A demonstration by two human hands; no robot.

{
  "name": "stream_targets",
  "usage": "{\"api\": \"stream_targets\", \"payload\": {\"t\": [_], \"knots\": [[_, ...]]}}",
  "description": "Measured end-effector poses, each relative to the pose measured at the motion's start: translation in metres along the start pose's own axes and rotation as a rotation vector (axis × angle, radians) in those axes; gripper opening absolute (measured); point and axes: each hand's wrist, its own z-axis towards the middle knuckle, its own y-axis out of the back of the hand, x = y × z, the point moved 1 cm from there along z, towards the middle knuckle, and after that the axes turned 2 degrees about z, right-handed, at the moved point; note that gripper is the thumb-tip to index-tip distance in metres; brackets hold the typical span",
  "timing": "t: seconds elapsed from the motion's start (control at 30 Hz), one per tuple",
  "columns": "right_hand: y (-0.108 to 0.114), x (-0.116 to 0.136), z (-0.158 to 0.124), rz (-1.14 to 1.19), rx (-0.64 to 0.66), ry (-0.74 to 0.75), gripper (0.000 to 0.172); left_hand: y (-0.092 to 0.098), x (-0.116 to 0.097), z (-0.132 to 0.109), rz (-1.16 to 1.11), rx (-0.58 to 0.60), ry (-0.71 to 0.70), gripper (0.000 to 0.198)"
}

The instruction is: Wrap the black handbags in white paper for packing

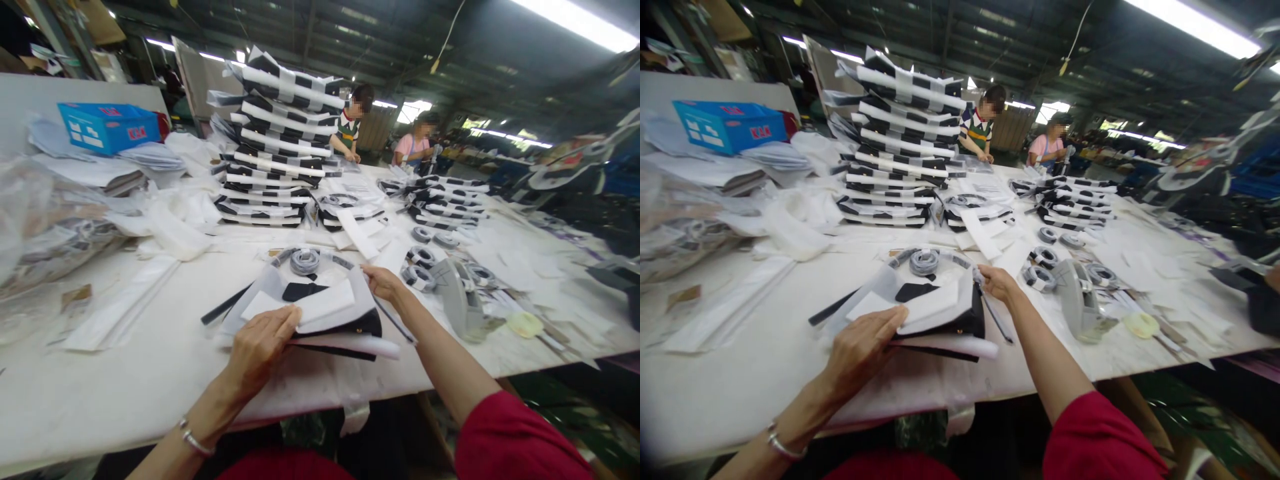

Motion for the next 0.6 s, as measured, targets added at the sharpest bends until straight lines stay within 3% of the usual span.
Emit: {"api": "stream_targets", "payload": {"t": [0.13, 0.23, 0.43, 0.53, 0.6], "knots": [[0.033, 0.024, -0.009, -0.194, -0.126, 0.057, 0.015, -0.007, -0.019, -0.002, 0.068, 0.013, -0.087, 0.033], [0.032, 0.045, -0.011, -0.357, -0.175, 0.189, 0.027, -0.011, -0.024, -0.005, 0.095, 0.024, -0.092, 0.034], [-0.039, 0.051, 0.024, -0.586, -0.012, 0.272, 0.046, -0.015, -0.024, -0.011, 0.129, 0.041, -0.096, 0.036], [-0.067, 0.042, 0.047, -0.662, -0.022, 0.245, 0.061, -0.014, -0.025, -0.01, 0.134, 0.036, -0.094, 0.035], [-0.076, 0.038, 0.057, -0.698, -0.054, 0.228, 0.062, -0.014, -0.026, -0.009, 0.134, 0.032, -0.092, 0.033]]}}
